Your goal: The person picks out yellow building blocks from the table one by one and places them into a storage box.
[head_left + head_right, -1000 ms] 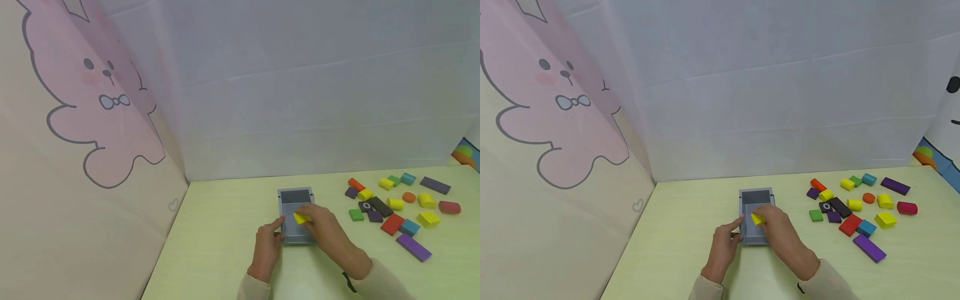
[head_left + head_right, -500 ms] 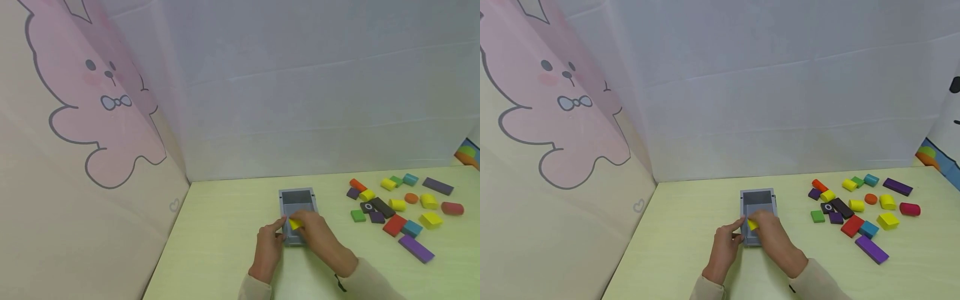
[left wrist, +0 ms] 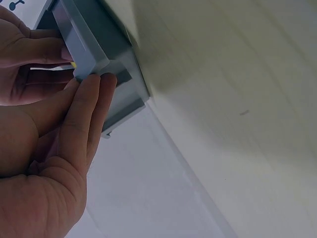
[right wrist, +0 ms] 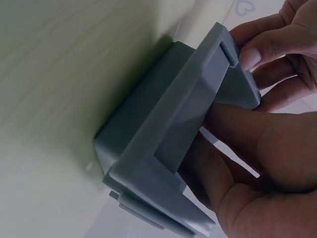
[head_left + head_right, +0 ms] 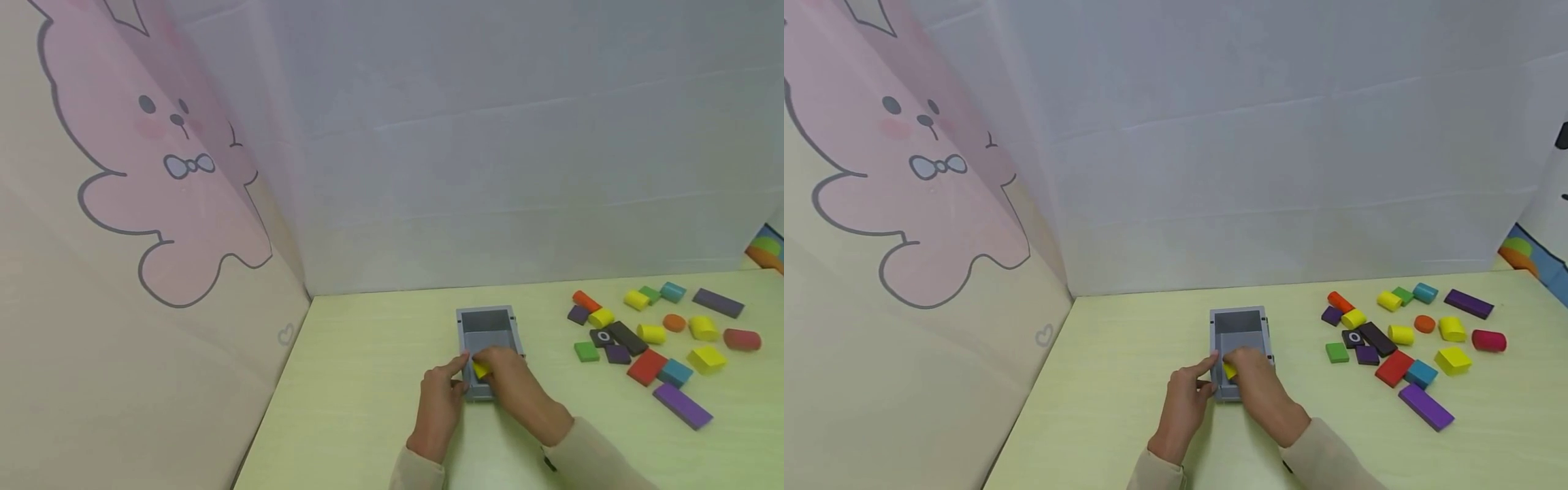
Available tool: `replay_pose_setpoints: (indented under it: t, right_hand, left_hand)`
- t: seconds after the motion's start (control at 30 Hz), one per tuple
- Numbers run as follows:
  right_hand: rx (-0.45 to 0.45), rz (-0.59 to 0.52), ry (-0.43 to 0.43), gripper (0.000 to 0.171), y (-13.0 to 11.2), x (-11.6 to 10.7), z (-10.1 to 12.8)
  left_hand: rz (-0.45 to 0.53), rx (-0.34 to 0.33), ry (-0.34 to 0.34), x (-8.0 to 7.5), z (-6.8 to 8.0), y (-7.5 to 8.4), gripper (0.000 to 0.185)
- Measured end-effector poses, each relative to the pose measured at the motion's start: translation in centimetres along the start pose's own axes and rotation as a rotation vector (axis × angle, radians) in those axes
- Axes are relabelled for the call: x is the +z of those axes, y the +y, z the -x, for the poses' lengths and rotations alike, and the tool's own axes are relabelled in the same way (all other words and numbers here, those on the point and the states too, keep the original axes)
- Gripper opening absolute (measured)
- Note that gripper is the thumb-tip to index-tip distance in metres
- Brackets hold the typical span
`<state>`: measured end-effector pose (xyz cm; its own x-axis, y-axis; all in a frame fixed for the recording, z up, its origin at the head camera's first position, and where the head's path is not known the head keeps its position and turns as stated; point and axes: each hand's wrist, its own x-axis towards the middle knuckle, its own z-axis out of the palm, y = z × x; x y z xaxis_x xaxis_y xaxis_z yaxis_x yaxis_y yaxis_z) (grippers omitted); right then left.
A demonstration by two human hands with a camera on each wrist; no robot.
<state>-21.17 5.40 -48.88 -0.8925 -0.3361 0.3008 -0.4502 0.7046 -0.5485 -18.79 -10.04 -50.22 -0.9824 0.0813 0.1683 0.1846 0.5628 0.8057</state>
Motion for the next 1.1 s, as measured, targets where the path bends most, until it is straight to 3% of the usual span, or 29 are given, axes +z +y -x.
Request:
replay_pose_setpoints:
  t: [0.37, 1.1]
  right_hand:
    - [0.112, 0.01, -0.126, 0.024, -0.3, 0.0, -1.3]
    - [0.135, 0.007, -0.131, 0.026, -0.5, 0.6, -2.0]
  left_hand:
    - [0.013, -0.006, -0.008, 0.0, -0.2, -0.2, 0.053]
    - [0.003, -0.042, -0.025, -0.2, -0.1, 0.0, 0.053]
